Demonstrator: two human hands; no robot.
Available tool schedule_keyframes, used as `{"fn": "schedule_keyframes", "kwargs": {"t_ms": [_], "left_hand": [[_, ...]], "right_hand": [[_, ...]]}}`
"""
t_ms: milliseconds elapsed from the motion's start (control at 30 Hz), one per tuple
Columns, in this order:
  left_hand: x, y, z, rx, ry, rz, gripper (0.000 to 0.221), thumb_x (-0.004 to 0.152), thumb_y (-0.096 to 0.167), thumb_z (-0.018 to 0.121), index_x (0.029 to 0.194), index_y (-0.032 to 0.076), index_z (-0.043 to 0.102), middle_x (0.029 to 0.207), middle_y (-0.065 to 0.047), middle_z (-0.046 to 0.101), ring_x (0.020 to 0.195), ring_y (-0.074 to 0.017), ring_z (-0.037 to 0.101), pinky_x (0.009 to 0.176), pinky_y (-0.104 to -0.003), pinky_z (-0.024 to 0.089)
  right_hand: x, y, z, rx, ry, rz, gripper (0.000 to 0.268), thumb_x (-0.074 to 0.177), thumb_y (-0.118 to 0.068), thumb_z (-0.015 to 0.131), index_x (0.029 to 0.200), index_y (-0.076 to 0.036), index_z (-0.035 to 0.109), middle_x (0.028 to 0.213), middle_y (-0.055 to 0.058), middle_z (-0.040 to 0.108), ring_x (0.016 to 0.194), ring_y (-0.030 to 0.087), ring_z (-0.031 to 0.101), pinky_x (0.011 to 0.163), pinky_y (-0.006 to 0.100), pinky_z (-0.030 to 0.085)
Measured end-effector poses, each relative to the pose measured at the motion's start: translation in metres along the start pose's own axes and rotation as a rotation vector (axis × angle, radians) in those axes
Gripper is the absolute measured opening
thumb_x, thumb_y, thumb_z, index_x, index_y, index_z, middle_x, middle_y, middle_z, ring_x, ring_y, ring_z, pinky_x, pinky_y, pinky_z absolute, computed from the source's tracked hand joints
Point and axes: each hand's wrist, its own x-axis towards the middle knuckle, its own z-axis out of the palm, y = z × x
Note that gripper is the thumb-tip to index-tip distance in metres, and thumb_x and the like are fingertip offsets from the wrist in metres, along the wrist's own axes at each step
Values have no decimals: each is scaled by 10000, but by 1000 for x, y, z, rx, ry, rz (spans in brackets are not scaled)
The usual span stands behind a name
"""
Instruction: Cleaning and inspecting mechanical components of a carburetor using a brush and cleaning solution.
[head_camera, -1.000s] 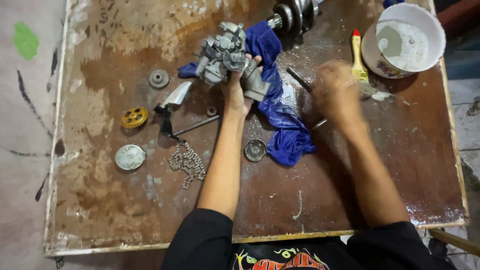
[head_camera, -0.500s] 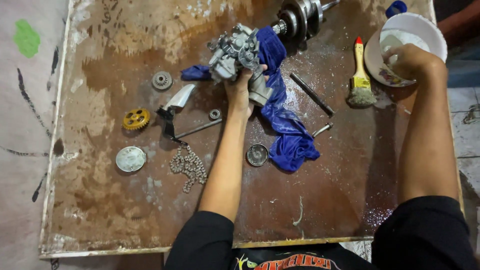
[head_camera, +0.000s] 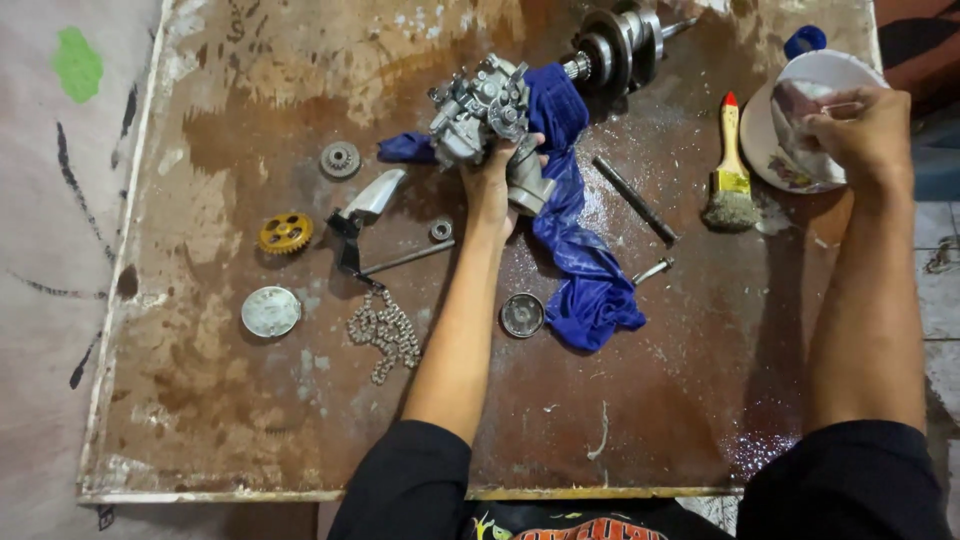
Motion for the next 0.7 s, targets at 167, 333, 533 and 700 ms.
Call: {"fn": "schedule_keyframes", "kwargs": {"t_ms": [167, 333, 533, 700], "left_hand": [[0, -3, -8, -38, -66, 21, 556, 857, 347, 825, 1235, -1, 614, 1038, -199, 755, 799, -270, 744, 706, -411, 650], [-2, 0, -2, 2, -72, -25, 636, 826, 440, 834, 1237, -2, 633, 1046, -188, 756, 827, -262, 757, 758, -418, 669], [-3, 2, -2, -5, -74, -37, 645, 803, 411, 855, 1250, 9, 623, 1036, -180, 745, 822, -254, 747, 736, -425, 663], [1, -2, -2, -57, -108, 32, 602, 839, 363, 863, 1260, 5, 625, 1093, -170, 729, 931, -254, 752, 802, -433, 667]], "right_hand": [[-20, -17, 7, -348, -100, -36, 283, 875, -78, 842, 1128, 15, 758, 1029, 252, 753, 883, 318, 736, 743, 445, 581], [16, 29, 13, -282, -211, -53, 277, 1027, -191, 766, 1087, 77, 735, 969, 273, 723, 832, 347, 721, 738, 512, 567], [13, 10, 7, -182, -334, 75, 295, 1068, -254, 617, 1157, 1, 736, 943, 174, 740, 790, 251, 694, 736, 431, 580], [7, 27, 1, -299, -231, 174, 473, 1207, -307, 528, 1065, 105, 713, 913, 277, 722, 739, 323, 682, 663, 498, 570]]}}
